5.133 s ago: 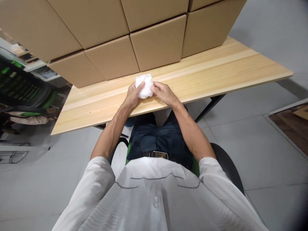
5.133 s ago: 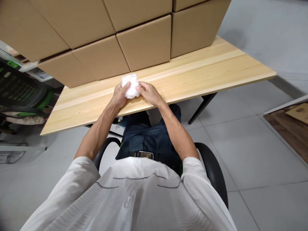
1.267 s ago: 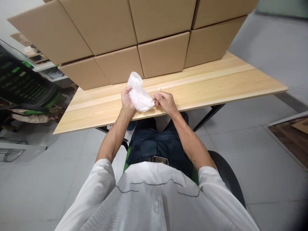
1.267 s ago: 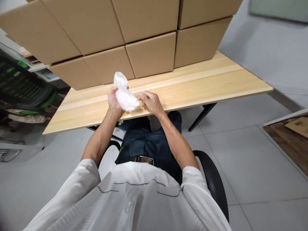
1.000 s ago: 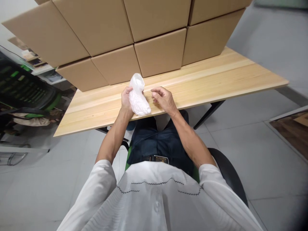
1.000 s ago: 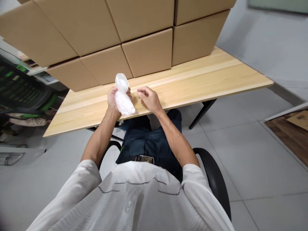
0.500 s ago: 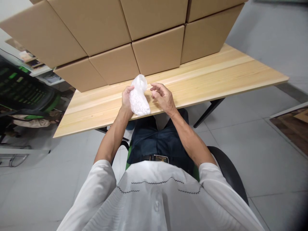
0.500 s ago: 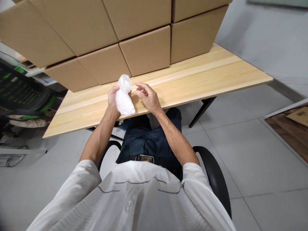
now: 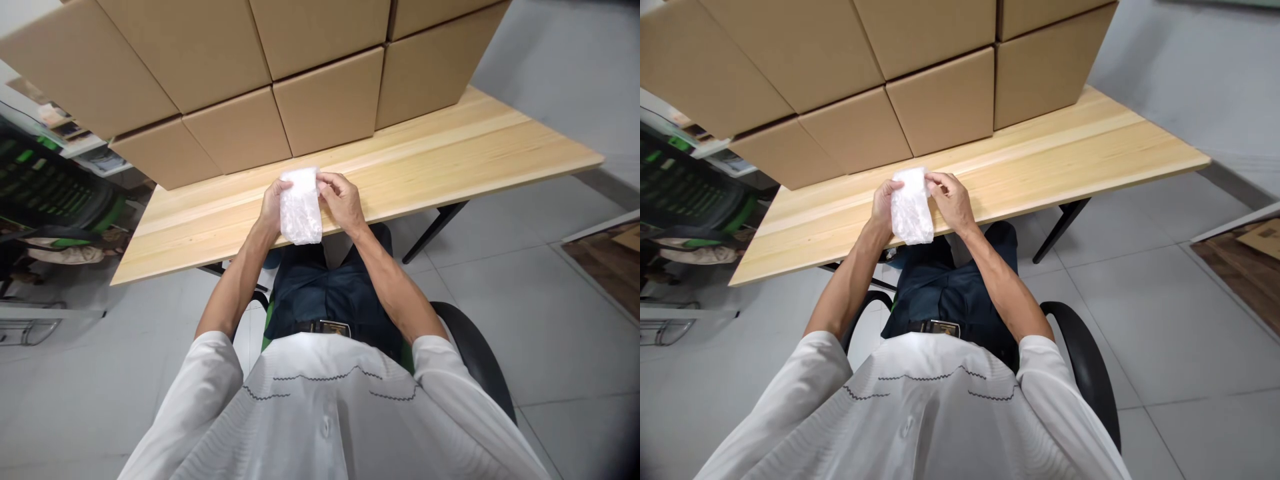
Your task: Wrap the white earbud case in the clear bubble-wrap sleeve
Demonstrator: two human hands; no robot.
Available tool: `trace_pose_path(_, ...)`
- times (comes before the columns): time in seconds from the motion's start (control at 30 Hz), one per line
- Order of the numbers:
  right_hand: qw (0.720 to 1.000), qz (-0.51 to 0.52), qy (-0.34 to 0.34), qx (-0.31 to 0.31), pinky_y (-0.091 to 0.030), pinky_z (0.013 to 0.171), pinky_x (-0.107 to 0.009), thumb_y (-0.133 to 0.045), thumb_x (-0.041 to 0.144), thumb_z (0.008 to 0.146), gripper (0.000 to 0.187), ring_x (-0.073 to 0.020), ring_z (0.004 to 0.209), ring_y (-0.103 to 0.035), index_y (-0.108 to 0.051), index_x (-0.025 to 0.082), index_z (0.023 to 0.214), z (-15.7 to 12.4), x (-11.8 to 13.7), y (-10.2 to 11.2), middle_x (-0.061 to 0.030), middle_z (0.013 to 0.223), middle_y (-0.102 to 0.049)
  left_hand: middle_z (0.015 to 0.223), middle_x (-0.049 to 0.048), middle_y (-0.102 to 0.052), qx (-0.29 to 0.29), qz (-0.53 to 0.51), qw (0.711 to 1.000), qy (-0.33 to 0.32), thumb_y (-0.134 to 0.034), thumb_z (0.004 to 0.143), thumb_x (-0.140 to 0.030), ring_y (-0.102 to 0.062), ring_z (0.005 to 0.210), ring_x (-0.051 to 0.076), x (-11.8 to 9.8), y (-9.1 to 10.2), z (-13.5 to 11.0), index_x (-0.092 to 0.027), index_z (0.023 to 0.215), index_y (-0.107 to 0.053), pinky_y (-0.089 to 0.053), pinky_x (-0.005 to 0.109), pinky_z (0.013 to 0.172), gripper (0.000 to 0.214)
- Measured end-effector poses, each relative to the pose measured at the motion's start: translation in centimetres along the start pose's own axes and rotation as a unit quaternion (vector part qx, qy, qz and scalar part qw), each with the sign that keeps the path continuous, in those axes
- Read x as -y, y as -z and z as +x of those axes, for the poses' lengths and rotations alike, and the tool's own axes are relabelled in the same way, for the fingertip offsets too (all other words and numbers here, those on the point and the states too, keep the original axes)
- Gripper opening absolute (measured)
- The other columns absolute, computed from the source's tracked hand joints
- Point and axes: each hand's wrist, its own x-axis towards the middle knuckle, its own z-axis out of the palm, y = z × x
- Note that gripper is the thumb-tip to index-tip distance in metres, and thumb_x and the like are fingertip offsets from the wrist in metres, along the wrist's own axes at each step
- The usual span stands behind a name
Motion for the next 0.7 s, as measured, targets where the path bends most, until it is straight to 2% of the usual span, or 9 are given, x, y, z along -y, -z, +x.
trace_pose_path(0.13,0.999,0.011,-0.036,-0.018,-0.07,0.103,-0.049,-0.075,0.074,0.103,0.049,-0.0234,0.098,-0.077,-0.087,0.028,0.118,0.1,-0.5,-0.2,-0.0072,0.127,-0.085,0.108,0.0117,-0.092,0.014,0.008,1.0,-0.024,-0.082,0.071,-0.04,-0.088,0.119,0.04,0.5,0.0,0.2,-0.02,0.119,-0.079,-0.071,0.051,0.108,0.052)
trace_pose_path(0.23,0.998,0.011,-0.058,-0.017,-0.069,0.096,-0.045,-0.078,0.071,0.1,0.046,-0.0205,0.091,-0.073,-0.085,0.028,0.115,0.1,-0.3,-0.3,-0.0054,0.123,-0.084,0.106,0.0106,-0.091,0.012,0.009,0.999,-0.035,-0.085,0.072,-0.042,-0.089,0.115,0.039,0.8,0.0,0.3,-0.022,0.121,-0.078,-0.071,0.05,0.105,0.053)
trace_pose_path(0.37,0.998,0.006,-0.069,-0.01,-0.067,0.092,-0.042,-0.079,0.073,0.098,0.047,-0.02,0.089,-0.069,-0.083,0.028,0.112,0.1,0.2,-0.2,-0.0051,0.119,-0.083,0.101,0.0093,-0.089,0.011,0.003,0.999,-0.035,-0.088,0.075,-0.042,-0.088,0.11,0.039,0.8,-0.4,0.2,-0.023,0.122,-0.076,-0.07,0.049,0.099,0.053)
trace_pose_path(0.5,0.996,0.008,-0.085,-0.008,-0.066,0.088,-0.041,-0.081,0.079,0.095,0.053,-0.02,0.087,-0.068,-0.084,0.028,0.11,0.1,0.6,-0.2,-0.0037,0.112,-0.083,0.1,0.0088,-0.087,0.001,0.008,0.999,-0.042,-0.088,0.073,-0.039,-0.087,0.111,0.038,0.8,-0.5,0.1,-0.024,0.117,-0.074,-0.069,0.048,0.099,0.049)
trace_pose_path(0.7,0.996,0.003,-0.09,0.02,-0.066,0.096,-0.045,-0.082,0.082,0.095,0.058,-0.0241,0.094,-0.075,-0.087,0.027,0.113,0.3,1.2,-0.1,-0.0053,0.114,-0.086,0.104,0.0075,-0.087,-0.01,0.036,0.997,-0.067,-0.087,0.068,-0.035,-0.085,0.114,0.037,1.0,-0.1,0.2,-0.024,0.108,-0.071,-0.068,0.045,0.1,0.045)
